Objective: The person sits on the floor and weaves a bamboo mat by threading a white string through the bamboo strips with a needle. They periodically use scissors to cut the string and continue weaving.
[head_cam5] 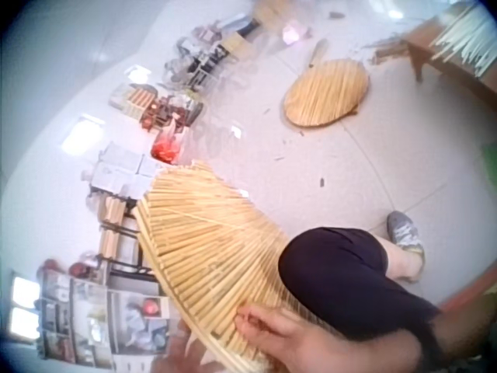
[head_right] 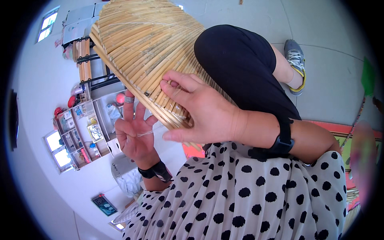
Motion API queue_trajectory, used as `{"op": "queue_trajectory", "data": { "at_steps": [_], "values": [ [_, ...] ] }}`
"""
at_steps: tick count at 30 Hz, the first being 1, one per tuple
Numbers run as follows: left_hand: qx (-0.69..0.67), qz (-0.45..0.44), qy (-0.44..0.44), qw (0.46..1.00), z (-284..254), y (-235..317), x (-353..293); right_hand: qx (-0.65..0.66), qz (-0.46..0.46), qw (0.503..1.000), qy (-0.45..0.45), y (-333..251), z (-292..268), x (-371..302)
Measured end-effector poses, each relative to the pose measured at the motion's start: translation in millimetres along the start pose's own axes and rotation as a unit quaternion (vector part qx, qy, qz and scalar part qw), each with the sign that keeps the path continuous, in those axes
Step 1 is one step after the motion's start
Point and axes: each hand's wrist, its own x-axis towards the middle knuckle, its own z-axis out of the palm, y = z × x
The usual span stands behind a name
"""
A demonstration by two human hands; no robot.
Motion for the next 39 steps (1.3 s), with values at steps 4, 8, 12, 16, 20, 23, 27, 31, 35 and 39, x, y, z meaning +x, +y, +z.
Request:
{"op": "queue_trajectory", "data": {
  "at_steps": [4, 8, 12, 16, 20, 23, 27, 31, 35, 39],
  "values": [
    [0.017, 0.010, -0.036, 0.999, 11.6, -0.2, 8.3, -0.091, 0.028, 0.995, -0.015, -20.4, -3.4, 3.2],
    [0.014, 0.007, -0.035, 0.999, 13.2, -3.8, 7.7, -0.142, 0.074, 0.987, -0.015, -32.1, 0.4, 1.1],
    [-0.004, 0.002, -0.039, 0.999, 14.6, -5.3, 7.7, -0.170, 0.140, 0.975, -0.009, -42.2, 6.8, -2.9],
    [0.017, 0.000, -0.070, 0.997, 13.7, -0.4, 12.8, -0.213, 0.158, 0.964, 0.026, -52.6, 13.6, 1.1],
    [0.029, 0.015, -0.092, 0.995, 16.7, 3.6, 20.4, -0.210, 0.171, 0.961, 0.057, -53.2, 14.0, 3.6],
    [0.004, 0.005, -0.115, 0.993, 7.8, 1.9, 20.6, -0.217, 0.160, 0.960, 0.079, -52.8, 16.8, 4.1],
    [-0.038, 0.022, -0.146, 0.988, -6.0, -12.0, 22.1, -0.250, 0.200, 0.945, 0.069, -57.1, 17.6, 2.8],
    [-0.053, 0.035, -0.123, 0.990, -13.2, -23.0, 22.4, -0.310, 0.242, 0.918, 0.044, -67.2, 19.1, 7.5],
    [0.001, 0.066, -0.093, 0.993, -29.3, -38.4, 16.0, -0.328, 0.266, 0.905, 0.054, -64.1, 19.2, 3.6],
    [0.107, 0.060, -0.027, 0.992, -35.6, -42.9, 6.4, -0.329, 0.268, 0.903, 0.071, -63.8, 19.8, 1.9]
  ]
}}
